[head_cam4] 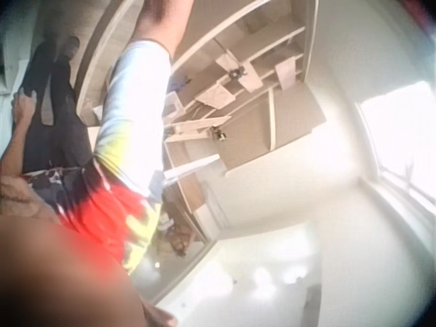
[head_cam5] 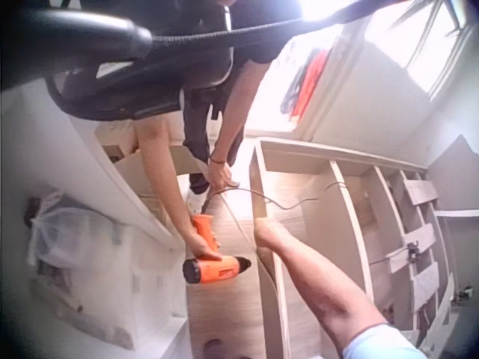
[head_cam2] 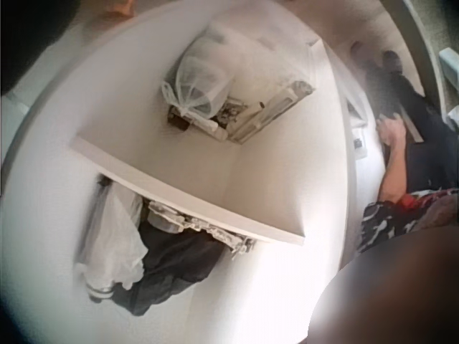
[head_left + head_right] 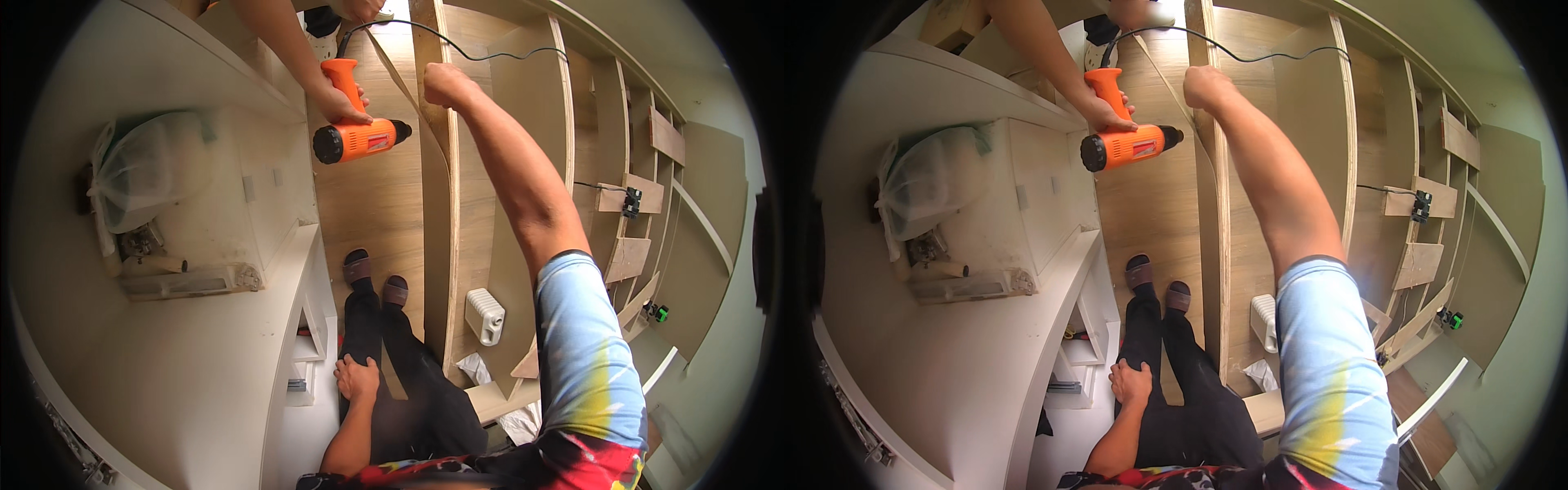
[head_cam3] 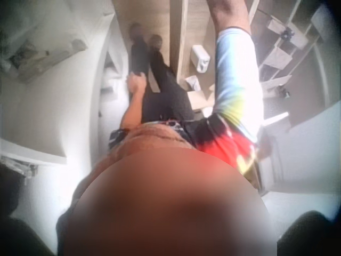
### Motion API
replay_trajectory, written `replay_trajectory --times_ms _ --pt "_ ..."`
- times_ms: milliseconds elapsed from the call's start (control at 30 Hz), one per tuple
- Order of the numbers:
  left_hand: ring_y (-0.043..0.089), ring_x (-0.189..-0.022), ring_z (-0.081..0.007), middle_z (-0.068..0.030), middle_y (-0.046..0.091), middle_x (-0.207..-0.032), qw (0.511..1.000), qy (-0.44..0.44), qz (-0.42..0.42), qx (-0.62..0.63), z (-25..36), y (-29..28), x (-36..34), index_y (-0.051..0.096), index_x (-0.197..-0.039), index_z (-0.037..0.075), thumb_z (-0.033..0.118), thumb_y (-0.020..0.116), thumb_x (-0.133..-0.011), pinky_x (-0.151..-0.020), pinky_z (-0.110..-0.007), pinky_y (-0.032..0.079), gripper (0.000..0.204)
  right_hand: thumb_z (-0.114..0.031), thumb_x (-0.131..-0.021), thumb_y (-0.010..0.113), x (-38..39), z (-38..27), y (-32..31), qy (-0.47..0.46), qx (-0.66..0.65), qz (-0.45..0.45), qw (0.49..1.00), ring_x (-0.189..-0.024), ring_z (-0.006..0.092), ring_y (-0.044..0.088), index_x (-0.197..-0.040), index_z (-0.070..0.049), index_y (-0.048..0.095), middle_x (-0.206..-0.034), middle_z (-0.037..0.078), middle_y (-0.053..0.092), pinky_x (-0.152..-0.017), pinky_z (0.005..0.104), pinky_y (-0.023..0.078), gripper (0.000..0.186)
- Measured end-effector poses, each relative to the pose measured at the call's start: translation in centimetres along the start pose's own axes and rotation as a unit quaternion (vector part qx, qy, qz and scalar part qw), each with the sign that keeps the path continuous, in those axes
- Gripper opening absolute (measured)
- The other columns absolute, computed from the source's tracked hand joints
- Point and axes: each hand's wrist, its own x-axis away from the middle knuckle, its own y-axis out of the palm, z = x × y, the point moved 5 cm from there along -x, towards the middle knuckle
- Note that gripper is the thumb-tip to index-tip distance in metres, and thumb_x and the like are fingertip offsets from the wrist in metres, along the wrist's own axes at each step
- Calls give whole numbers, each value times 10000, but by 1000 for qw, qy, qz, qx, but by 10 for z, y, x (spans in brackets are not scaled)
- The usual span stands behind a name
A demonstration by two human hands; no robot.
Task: The person uses a utility knife to trim excess edge banding from a white cabinet panel. They then apply heat with a heat gun to a curved wooden frame while peeling off a protective film. The person returns to trimming the edge banding on the panel.
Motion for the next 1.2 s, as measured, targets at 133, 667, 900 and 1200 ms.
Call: replay_trajectory --times_ms 133,667,900,1200 --pt "566 -1291 -402 -212 590 -1358 1000 -9 -11 12 0 3 0 600 -1379 -12 405 711 -907 -1093 -493 492 639 -113 -940 590 -34 -1 57 -4 49 38 998 -1168 351 720 -1195 -74 781 -1220 193 751 -968 426 584 320" --pt "584 -1264 -397 -205 608 -1312 999 24 43 6 -7 8 5 614 -1318 -13 403 711 -916 -1051 -492 521 586 -26 -815 619 102 9 38 14 27 -146 989 -810 327 770 -1028 12 778 -862 179 770 -692 435 598 268" --pt "583 -1265 -399 -210 605 -1324 997 44 60 14 -12 8 5 611 -1322 -19 407 708 -918 -1050 -498 523 595 11 -822 595 187 28 61 35 -97 -81 991 -873 392 767 -967 43 747 -930 261 757 -740 506 607 213" --pt "557 -1284 -408 -218 585 -1360 999 30 -4 -15 -46 48 23 589 -1372 -17 393 703 -913 -1091 -494 480 626 -39 -929 564 279 38 132 23 -180 160 970 -884 495 694 -1252 -73 693 -910 292 710 -798 595 552 350"
